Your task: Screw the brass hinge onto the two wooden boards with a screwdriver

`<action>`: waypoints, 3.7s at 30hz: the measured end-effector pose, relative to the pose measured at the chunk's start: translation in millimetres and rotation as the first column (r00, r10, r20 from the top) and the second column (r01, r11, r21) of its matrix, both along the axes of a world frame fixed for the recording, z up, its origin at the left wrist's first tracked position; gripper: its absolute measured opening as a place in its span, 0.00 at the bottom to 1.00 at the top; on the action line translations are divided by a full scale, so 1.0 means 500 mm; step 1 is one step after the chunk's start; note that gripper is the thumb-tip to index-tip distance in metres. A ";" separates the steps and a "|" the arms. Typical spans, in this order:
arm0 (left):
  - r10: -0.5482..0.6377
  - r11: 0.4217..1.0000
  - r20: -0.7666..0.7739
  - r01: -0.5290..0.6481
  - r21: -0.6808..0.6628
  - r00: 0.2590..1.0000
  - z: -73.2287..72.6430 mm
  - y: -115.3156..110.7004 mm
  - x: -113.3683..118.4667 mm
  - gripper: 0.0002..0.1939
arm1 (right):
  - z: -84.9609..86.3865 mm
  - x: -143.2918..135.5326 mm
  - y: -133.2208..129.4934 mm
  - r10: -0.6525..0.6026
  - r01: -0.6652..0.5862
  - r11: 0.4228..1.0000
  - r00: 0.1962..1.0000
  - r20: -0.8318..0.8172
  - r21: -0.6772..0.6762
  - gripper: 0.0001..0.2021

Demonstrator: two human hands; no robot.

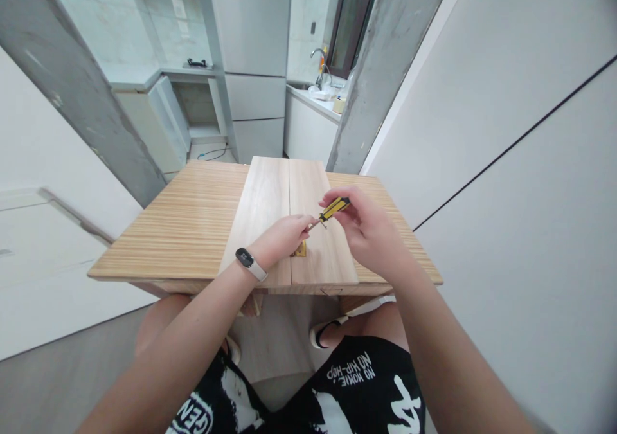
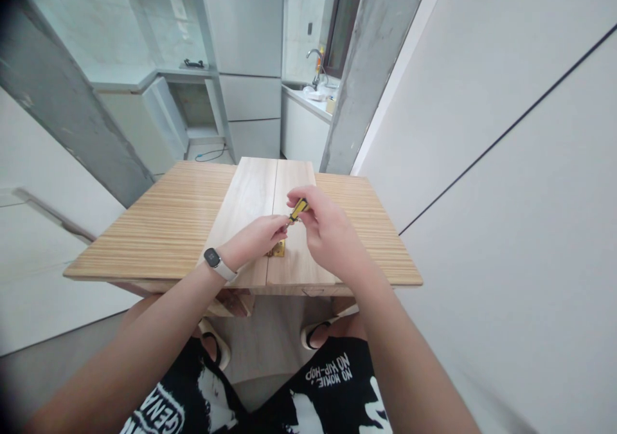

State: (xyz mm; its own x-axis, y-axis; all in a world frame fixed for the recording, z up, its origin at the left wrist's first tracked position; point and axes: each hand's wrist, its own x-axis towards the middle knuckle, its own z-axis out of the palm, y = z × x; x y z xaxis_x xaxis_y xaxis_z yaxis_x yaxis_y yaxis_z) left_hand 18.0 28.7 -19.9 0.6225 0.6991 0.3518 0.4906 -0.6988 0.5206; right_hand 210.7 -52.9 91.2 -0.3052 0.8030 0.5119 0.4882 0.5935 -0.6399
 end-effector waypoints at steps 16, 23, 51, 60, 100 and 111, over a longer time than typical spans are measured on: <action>0.058 0.992 0.044 -0.052 -0.117 0.997 -0.056 0.127 0.073 0.18 | -0.111 0.122 -0.150 -0.482 0.480 0.873 0.816 -0.318 -0.088 0.08; 0.100 0.993 0.044 -0.098 -0.060 0.994 -0.053 0.130 0.058 0.15 | -0.119 0.114 -0.167 -0.475 0.466 0.878 0.815 -0.331 -0.112 0.09; 0.354 0.908 0.272 -0.259 -0.328 0.895 -0.077 -0.050 -0.192 0.11 | -0.139 -0.106 0.029 -0.223 0.219 0.974 0.928 -0.298 -0.048 0.10; 0.351 0.910 0.258 -0.264 -0.320 0.900 -0.074 -0.054 -0.189 0.10 | -0.115 -0.143 0.036 -0.100 0.098 0.995 0.983 -0.151 -0.021 0.09; 0.226 0.925 0.606 0.027 -0.380 0.763 0.014 -0.044 -0.108 0.23 | -0.069 -0.214 0.161 0.248 -0.313 0.904 0.938 -0.240 -0.290 0.28; 0.230 0.966 0.522 -0.128 -0.225 0.821 0.024 -0.070 -0.096 0.07 | 0.014 -0.175 0.078 -0.338 0.278 0.941 0.809 0.482 0.193 0.18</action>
